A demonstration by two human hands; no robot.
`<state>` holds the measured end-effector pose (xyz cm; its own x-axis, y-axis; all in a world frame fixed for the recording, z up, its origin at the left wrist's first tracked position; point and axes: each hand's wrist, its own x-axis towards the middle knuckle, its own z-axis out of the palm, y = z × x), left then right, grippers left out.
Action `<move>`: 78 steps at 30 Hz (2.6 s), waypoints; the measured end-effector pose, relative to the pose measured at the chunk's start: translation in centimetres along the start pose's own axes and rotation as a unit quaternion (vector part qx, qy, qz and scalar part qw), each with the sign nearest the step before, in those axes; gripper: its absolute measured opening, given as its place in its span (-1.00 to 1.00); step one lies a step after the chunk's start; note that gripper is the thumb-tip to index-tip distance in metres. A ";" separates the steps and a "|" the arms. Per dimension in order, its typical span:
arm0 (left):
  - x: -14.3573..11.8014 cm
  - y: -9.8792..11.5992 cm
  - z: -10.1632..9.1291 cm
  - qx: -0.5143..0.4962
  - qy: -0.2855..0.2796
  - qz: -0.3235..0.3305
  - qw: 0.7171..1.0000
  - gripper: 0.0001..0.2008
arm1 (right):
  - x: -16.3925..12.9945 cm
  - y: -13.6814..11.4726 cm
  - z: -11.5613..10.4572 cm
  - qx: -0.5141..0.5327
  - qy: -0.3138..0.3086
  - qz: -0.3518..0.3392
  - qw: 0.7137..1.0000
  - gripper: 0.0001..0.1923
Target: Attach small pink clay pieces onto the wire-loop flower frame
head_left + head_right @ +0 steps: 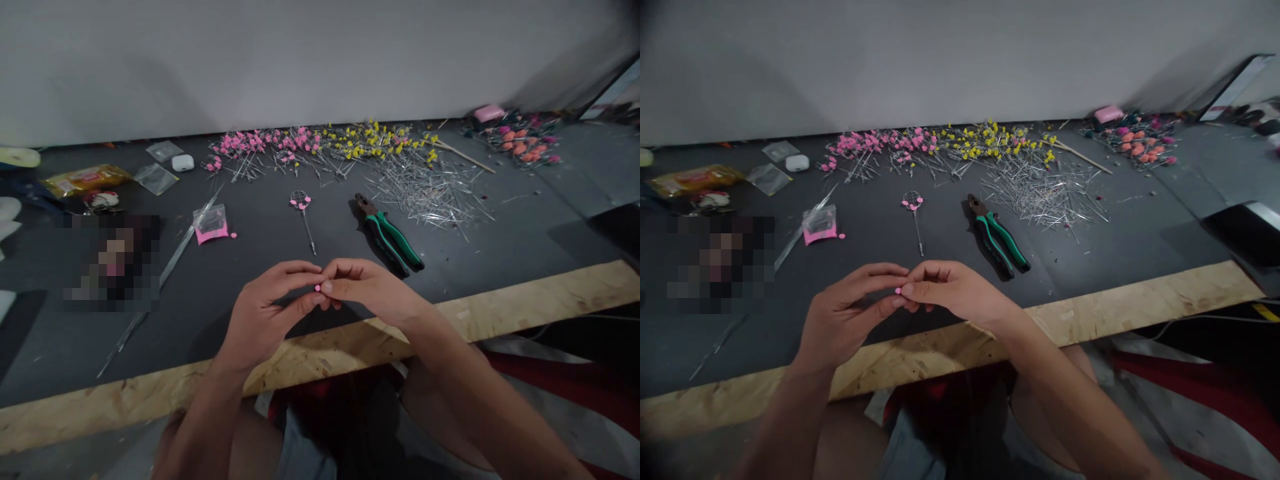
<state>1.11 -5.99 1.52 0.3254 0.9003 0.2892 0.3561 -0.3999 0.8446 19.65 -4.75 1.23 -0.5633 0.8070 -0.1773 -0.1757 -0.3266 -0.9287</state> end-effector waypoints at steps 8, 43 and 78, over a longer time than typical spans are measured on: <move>0.2 -0.7 -1.4 0.034 0.086 -0.056 0.994 -0.92 | 2.4 0.3 -2.0 -0.153 0.102 -0.010 0.983 -0.77; 1.7 -4.3 -4.3 0.047 0.184 -0.211 0.959 -0.75 | 4.5 0.8 -0.2 -0.363 0.070 -0.130 0.920 -0.75; 0.6 -4.6 -5.8 0.187 0.007 -0.223 0.957 -0.71 | 6.4 -1.4 -5.5 -0.729 -0.117 -0.035 0.674 -0.46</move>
<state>-5.38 -2.63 0.43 0.0570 0.9969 -0.0541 0.7457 -0.0065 0.6663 20.67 3.60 -0.37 -0.7359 0.6407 -0.2190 0.6758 0.6750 -0.2962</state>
